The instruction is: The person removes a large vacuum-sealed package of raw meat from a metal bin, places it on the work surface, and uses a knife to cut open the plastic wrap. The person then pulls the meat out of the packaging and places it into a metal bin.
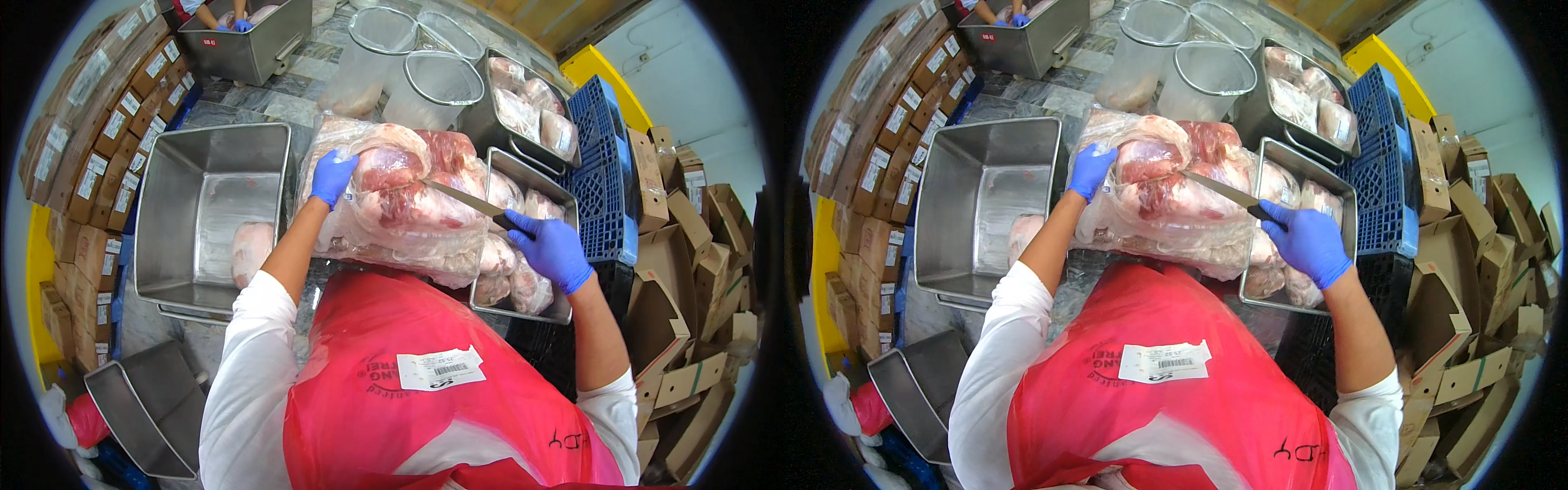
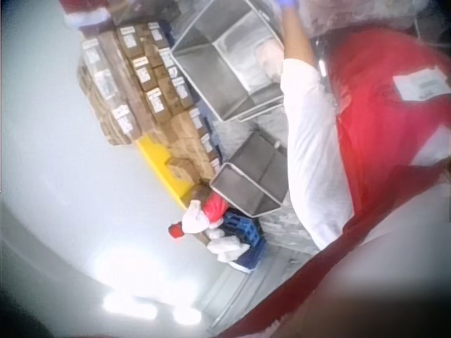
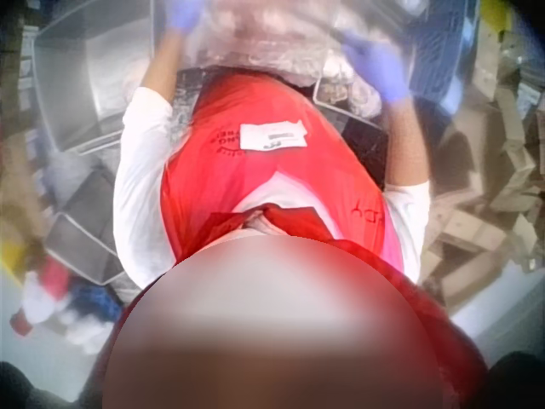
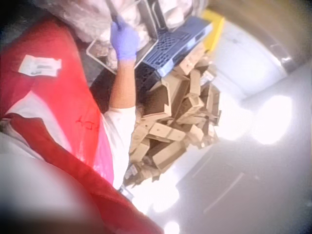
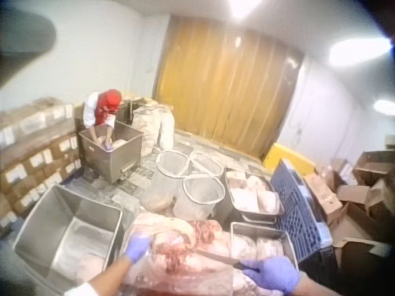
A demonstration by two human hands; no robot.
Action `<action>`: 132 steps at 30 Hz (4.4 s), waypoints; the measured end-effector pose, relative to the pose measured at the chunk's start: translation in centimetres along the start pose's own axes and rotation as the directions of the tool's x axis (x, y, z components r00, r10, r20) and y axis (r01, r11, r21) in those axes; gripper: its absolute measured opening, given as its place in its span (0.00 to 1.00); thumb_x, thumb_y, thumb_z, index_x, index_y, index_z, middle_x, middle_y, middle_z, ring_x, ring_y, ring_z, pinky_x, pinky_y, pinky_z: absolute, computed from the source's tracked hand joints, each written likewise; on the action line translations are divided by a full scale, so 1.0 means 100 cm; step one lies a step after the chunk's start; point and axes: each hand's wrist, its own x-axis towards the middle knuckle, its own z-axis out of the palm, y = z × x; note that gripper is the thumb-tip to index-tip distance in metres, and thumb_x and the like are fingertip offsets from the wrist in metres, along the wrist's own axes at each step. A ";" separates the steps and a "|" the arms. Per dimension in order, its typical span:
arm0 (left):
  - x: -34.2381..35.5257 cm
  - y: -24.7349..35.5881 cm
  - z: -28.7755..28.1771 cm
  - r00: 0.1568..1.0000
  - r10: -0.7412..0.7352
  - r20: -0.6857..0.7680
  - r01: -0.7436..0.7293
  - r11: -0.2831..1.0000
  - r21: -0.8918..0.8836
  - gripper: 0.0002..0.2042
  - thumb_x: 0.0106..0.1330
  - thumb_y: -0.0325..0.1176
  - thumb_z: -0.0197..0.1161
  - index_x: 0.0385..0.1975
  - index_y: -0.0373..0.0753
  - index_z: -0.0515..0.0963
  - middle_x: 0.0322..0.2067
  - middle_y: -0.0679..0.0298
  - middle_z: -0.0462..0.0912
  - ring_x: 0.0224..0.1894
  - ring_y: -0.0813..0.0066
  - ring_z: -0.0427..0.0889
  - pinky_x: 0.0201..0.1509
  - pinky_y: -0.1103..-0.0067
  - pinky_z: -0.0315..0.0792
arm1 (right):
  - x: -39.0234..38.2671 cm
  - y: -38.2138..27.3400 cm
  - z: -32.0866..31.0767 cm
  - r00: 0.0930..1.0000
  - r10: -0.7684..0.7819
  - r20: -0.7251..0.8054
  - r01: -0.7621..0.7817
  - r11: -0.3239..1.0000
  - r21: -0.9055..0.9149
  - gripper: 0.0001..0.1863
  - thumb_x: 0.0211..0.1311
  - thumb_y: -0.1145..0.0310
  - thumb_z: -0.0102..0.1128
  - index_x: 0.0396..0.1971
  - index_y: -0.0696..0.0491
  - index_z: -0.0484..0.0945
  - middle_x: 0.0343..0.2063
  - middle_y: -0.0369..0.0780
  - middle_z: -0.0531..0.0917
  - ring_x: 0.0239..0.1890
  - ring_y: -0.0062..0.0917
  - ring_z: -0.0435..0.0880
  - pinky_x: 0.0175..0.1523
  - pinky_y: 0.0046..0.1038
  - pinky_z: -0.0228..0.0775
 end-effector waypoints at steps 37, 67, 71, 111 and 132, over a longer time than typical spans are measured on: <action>-0.009 0.030 0.047 1.000 0.005 0.011 -0.011 0.728 0.686 0.30 0.69 0.56 0.49 0.66 0.46 0.69 0.45 0.40 0.82 0.49 0.39 0.81 0.55 0.57 0.73 | -0.048 0.054 0.252 0.901 0.076 -0.426 0.013 0.980 0.201 0.27 0.64 0.55 0.62 0.64 0.35 0.73 0.18 0.42 0.76 0.16 0.38 0.77 0.22 0.40 0.70; -0.019 0.018 0.039 0.994 -0.103 -0.034 0.104 0.818 0.566 0.31 0.67 0.59 0.53 0.65 0.48 0.71 0.39 0.40 0.83 0.43 0.40 0.83 0.50 0.58 0.75 | 0.126 0.000 -0.068 0.867 -0.240 0.437 0.276 0.961 -0.020 0.19 0.63 0.59 0.59 0.52 0.50 0.82 0.34 0.52 0.84 0.38 0.46 0.84 0.47 0.38 0.76; -0.018 0.010 0.040 0.994 -0.080 -0.069 0.104 0.848 0.519 0.29 0.68 0.57 0.53 0.63 0.48 0.73 0.37 0.40 0.83 0.41 0.40 0.83 0.48 0.57 0.76 | 0.141 -0.006 -0.072 0.848 -0.225 0.479 0.278 0.960 -0.042 0.19 0.63 0.59 0.60 0.52 0.50 0.82 0.32 0.53 0.84 0.38 0.46 0.84 0.47 0.39 0.76; -0.020 0.014 0.046 0.996 -0.006 -0.088 0.054 0.832 0.552 0.26 0.74 0.53 0.44 0.63 0.44 0.73 0.48 0.42 0.81 0.51 0.42 0.80 0.55 0.61 0.72 | -0.039 0.011 0.121 0.992 0.038 -0.124 -0.012 0.980 0.200 0.25 0.67 0.56 0.58 0.63 0.41 0.73 0.22 0.49 0.81 0.22 0.45 0.82 0.29 0.44 0.73; -0.010 -0.012 0.039 0.996 0.069 -0.062 -0.024 0.833 0.553 0.27 0.75 0.52 0.43 0.66 0.44 0.69 0.54 0.44 0.78 0.56 0.43 0.77 0.60 0.62 0.70 | -0.040 0.032 0.252 0.925 0.102 -0.365 0.043 0.929 0.368 0.28 0.66 0.57 0.60 0.66 0.37 0.70 0.21 0.44 0.78 0.19 0.41 0.80 0.24 0.41 0.73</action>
